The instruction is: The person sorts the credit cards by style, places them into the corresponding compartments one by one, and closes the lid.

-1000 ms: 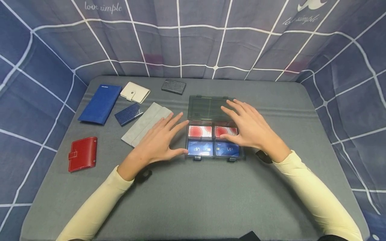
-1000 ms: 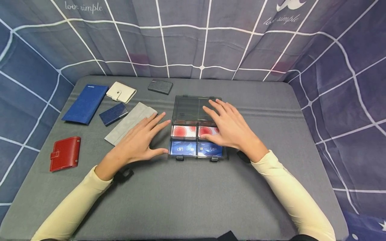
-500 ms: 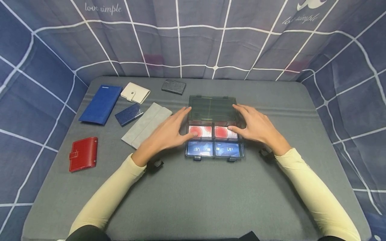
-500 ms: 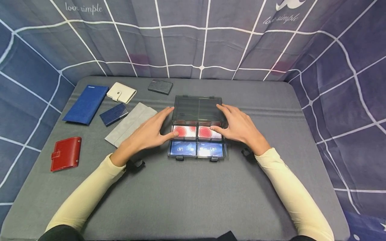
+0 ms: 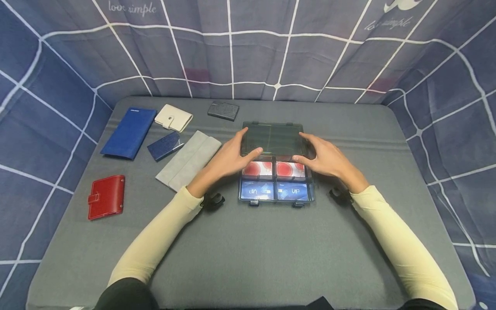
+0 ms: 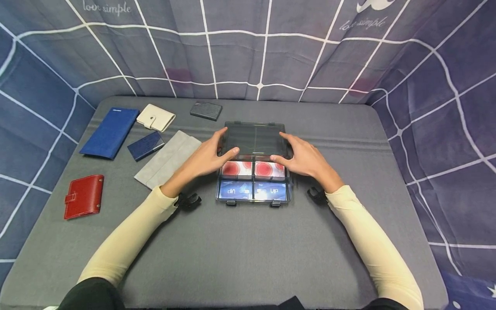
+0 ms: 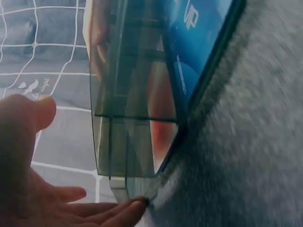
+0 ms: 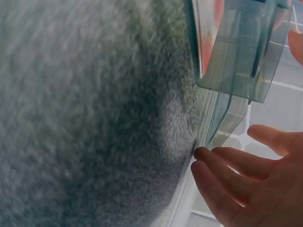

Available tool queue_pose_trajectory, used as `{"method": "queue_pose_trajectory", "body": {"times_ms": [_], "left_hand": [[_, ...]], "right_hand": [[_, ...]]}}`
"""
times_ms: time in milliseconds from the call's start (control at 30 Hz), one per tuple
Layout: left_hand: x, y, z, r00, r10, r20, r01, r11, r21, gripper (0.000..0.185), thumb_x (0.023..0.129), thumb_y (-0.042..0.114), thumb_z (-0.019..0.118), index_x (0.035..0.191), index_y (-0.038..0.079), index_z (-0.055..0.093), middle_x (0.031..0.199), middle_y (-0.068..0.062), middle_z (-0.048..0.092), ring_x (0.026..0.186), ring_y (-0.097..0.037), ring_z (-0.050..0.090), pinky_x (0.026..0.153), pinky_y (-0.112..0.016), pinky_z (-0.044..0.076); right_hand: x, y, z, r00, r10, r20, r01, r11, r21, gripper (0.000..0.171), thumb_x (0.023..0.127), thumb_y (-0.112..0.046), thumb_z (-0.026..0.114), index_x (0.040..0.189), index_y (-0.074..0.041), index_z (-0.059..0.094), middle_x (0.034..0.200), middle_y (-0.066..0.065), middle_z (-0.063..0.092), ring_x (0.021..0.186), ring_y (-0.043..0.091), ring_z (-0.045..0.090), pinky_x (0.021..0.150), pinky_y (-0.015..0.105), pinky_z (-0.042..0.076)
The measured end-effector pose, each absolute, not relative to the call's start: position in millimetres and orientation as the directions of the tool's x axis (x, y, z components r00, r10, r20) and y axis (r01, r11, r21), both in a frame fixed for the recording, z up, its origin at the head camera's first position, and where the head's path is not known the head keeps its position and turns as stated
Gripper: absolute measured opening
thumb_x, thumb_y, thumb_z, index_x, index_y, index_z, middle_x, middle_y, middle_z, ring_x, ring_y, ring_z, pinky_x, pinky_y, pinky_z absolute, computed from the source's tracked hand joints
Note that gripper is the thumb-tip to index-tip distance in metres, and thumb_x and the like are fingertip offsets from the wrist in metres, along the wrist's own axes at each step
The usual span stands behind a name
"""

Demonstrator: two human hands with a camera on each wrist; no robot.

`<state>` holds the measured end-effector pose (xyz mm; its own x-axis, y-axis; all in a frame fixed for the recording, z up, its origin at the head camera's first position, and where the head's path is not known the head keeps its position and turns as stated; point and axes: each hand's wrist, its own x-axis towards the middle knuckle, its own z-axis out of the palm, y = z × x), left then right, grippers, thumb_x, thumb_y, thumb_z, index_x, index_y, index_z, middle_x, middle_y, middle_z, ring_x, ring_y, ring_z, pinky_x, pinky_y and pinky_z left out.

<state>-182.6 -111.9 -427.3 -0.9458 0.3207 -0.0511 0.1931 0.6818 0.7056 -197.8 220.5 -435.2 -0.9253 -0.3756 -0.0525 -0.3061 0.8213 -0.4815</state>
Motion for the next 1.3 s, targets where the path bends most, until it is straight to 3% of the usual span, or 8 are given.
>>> {"method": "queue_pose_trajectory", "body": {"times_ms": [233,500,600,767,900,1000,1167,1300], "left_hand": [[-183.4,-111.5,-427.1,-0.959,0.282,-0.031,0.134,0.547,0.827,0.086,0.107,0.054,0.059,0.171,0.01,0.022,0.171,-0.025,0.033,0.142,-0.045,0.056,0.114,-0.054,0.048],[-176.2,-114.4,-423.7,-0.974,0.225,0.028,0.107,0.346,0.932,0.079,0.11,0.039,0.062,0.171,0.009,0.022,0.173,-0.02,0.03,0.151,-0.044,0.045,0.119,-0.049,0.044],[-174.0,-115.8,-422.3,-0.977,0.204,0.067,0.127,0.3,0.945,0.076,0.11,0.034,0.062,0.17,0.009,0.025,0.17,-0.018,0.036,0.151,-0.041,0.046,0.12,-0.048,0.043],[-171.0,-118.6,-419.5,-0.971,0.205,0.123,0.173,0.246,0.954,0.076,0.109,0.028,0.065,0.17,0.006,0.026,0.164,-0.019,0.04,0.15,-0.04,0.048,0.119,-0.046,0.045],[-166.0,-121.9,-415.6,-0.962,0.215,0.167,0.211,0.2,0.957,0.073,0.108,0.023,0.065,0.17,0.007,0.029,0.158,-0.02,0.041,0.147,-0.039,0.051,0.117,-0.045,0.047],[-161.6,-124.1,-415.0,-0.956,0.218,0.196,0.234,0.168,0.958,0.066,0.109,0.019,0.064,0.168,0.008,0.036,0.153,-0.02,0.043,0.145,-0.037,0.053,0.116,-0.044,0.048],[-155.5,-128.0,-417.1,-0.947,0.218,0.234,0.265,0.128,0.956,0.053,0.109,0.015,0.063,0.159,0.006,0.048,0.148,-0.02,0.05,0.141,-0.035,0.058,0.113,-0.042,0.05],[-150.3,-131.6,-417.1,-0.936,0.24,0.258,0.299,0.149,0.943,0.045,0.108,0.012,0.064,0.15,0.0,0.056,0.147,-0.021,0.057,0.136,-0.035,0.062,0.111,-0.04,0.052]], "right_hand": [[-192.3,224.4,-434.6,-0.95,-0.314,0.001,-0.226,0.683,-0.694,0.082,0.102,-0.048,0.073,0.168,-0.015,0.038,0.164,0.018,0.049,0.135,0.044,0.062,0.111,0.061,0.048],[-179.8,225.0,-428.4,-0.961,-0.253,0.109,-0.211,0.423,-0.881,0.075,0.106,-0.021,0.071,0.169,-0.011,0.031,0.168,0.017,0.043,0.144,0.047,0.053,0.118,0.058,0.042],[-174.6,224.1,-425.6,-0.967,-0.213,0.141,-0.204,0.314,-0.927,0.072,0.107,-0.015,0.068,0.169,-0.01,0.032,0.166,0.019,0.045,0.146,0.046,0.051,0.118,0.044,0.045],[-166.6,225.3,-421.9,-0.968,-0.147,0.201,-0.226,0.18,-0.957,0.063,0.107,-0.007,0.064,0.165,-0.004,0.039,0.156,0.023,0.052,0.14,0.034,0.06,0.105,0.02,0.051],[-162.9,229.4,-419.9,-0.953,-0.132,0.274,-0.292,0.138,-0.947,0.054,0.106,0.002,0.062,0.158,0.003,0.048,0.14,0.016,0.061,0.125,0.015,0.068,0.102,0.02,0.053],[-160.7,232.2,-419.3,-0.938,-0.131,0.321,-0.338,0.144,-0.93,0.047,0.105,0.007,0.061,0.152,0.009,0.053,0.13,0.008,0.065,0.118,0.012,0.071,0.1,0.021,0.055],[-154.6,236.5,-421.1,-0.928,-0.136,0.347,-0.363,0.122,-0.924,0.043,0.104,0.011,0.06,0.147,0.012,0.055,0.13,0.003,0.067,0.115,0.011,0.073,0.097,0.022,0.056],[-147.7,243.0,-421.7,-0.908,-0.171,0.383,-0.413,0.218,-0.884,0.043,0.103,0.012,0.061,0.146,0.008,0.059,0.135,0.0,0.069,0.114,0.006,0.073,0.096,0.019,0.055]]}}
